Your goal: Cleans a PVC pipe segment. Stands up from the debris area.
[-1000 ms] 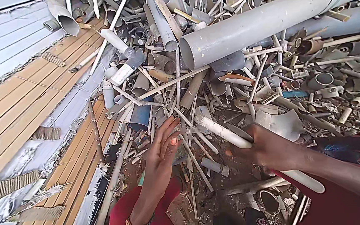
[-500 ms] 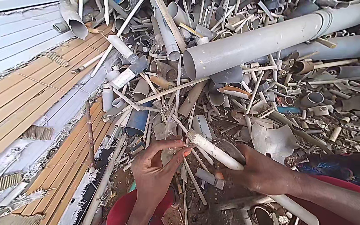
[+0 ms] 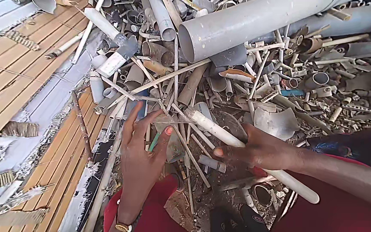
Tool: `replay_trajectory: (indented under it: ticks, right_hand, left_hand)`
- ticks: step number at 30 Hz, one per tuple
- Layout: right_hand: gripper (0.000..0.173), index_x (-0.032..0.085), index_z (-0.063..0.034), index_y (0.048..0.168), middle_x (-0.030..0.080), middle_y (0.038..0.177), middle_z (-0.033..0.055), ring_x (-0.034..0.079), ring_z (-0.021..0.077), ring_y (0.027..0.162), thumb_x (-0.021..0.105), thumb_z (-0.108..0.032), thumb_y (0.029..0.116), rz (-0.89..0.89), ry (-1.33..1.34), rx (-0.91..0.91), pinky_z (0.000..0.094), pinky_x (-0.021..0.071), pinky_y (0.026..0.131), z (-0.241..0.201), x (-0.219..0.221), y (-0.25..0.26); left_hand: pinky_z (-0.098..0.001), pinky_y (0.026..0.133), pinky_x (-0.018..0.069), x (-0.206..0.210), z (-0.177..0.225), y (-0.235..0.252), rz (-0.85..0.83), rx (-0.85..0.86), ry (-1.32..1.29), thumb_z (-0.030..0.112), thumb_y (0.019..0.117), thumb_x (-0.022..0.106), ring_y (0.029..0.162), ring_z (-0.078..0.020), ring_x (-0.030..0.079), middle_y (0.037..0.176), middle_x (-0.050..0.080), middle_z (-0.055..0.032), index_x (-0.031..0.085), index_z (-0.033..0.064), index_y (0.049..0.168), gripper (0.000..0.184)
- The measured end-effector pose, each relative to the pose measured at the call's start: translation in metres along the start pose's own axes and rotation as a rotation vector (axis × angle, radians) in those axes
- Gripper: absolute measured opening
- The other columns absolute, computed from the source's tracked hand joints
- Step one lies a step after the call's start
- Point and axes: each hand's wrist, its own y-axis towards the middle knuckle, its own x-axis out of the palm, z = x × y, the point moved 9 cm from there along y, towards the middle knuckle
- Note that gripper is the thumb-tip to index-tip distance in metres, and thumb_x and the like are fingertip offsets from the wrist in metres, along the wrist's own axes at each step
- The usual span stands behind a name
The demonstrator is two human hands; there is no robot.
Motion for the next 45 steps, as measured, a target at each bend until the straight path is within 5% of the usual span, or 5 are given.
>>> replay_trajectory:
  ticks: [5, 17, 25, 36, 45]
  right_hand:
    - [0.021, 0.062, -0.019, 0.08, 0.055, 0.058, -0.0115, 0.049, -0.0045, 0.045, 0.073, -0.029, 0.0946, 0.063, -0.042, -0.014, 0.0133, 0.0411, 0.043, -0.002, -0.014, -0.005]
    - [0.023, 0.059, -0.0188, 0.08, 0.048, 0.06, -0.014, 0.045, -0.0062, 0.05, 0.072, -0.033, 0.0934, -0.094, -0.209, 0.015, 0.0142, 0.0375, 0.048, 0.016, 0.029, 0.008]
    - [0.024, 0.057, -0.019, 0.08, 0.049, 0.058, -0.0133, 0.046, -0.0042, 0.047, 0.068, -0.034, 0.0953, -0.007, -0.094, -0.041, 0.0162, 0.0395, 0.046, -0.001, 0.027, 0.018]
    - [0.02, 0.06, -0.0175, 0.081, 0.049, 0.06, -0.0132, 0.046, -0.0048, 0.05, 0.07, -0.029, 0.0941, 0.101, -0.064, -0.102, 0.0162, 0.0383, 0.048, -0.009, 0.022, 0.013]
    - [0.02, 0.059, -0.0213, 0.08, 0.049, 0.06, -0.017, 0.044, -0.0089, 0.048, 0.069, -0.031, 0.0942, 0.21, -0.015, -0.316, 0.0116, 0.0372, 0.045, -0.022, -0.004, 0.002]
  left_hand:
    - [-0.0458, 0.105, 0.0412, -0.016, -0.011, 0.0, 0.039, 0.055, -0.047, 0.045, 0.0989, 0.061, 0.131, -0.0256, 0.051, 0.15, 0.049, -0.016, 0.077, 0.0082, 0.09, 0.041]
    - [-0.0284, 0.085, 0.0591, 0.003, 0.033, -0.013, -0.082, 0.118, -1.092, 0.044, 0.109, 0.041, 0.078, -0.0072, 0.068, 0.078, 0.062, 0.0118, 0.045, 0.0291, 0.114, 0.016]
    - [-0.0205, 0.101, 0.0401, 0.025, 0.044, -0.017, -0.103, 0.018, -0.942, 0.051, 0.1093, 0.028, 0.127, -0.0046, 0.043, 0.132, 0.049, 0.0067, 0.068, 0.0219, 0.122, 0.051]
    - [-0.0276, 0.081, 0.0624, 0.02, -0.013, -0.011, 0.198, -0.555, -1.331, -0.015, 0.0869, 0.061, 0.081, -0.0085, 0.072, 0.085, 0.072, 0.0034, 0.066, 0.0119, 0.102, 0.031]
    - [-0.0289, 0.082, 0.0631, 0.006, -0.008, -0.004, 0.081, -0.338, -1.016, 0.015, 0.104, 0.054, 0.098, -0.0149, 0.073, 0.117, 0.071, 0.0002, 0.062, 0.0065, 0.13, 0.028]
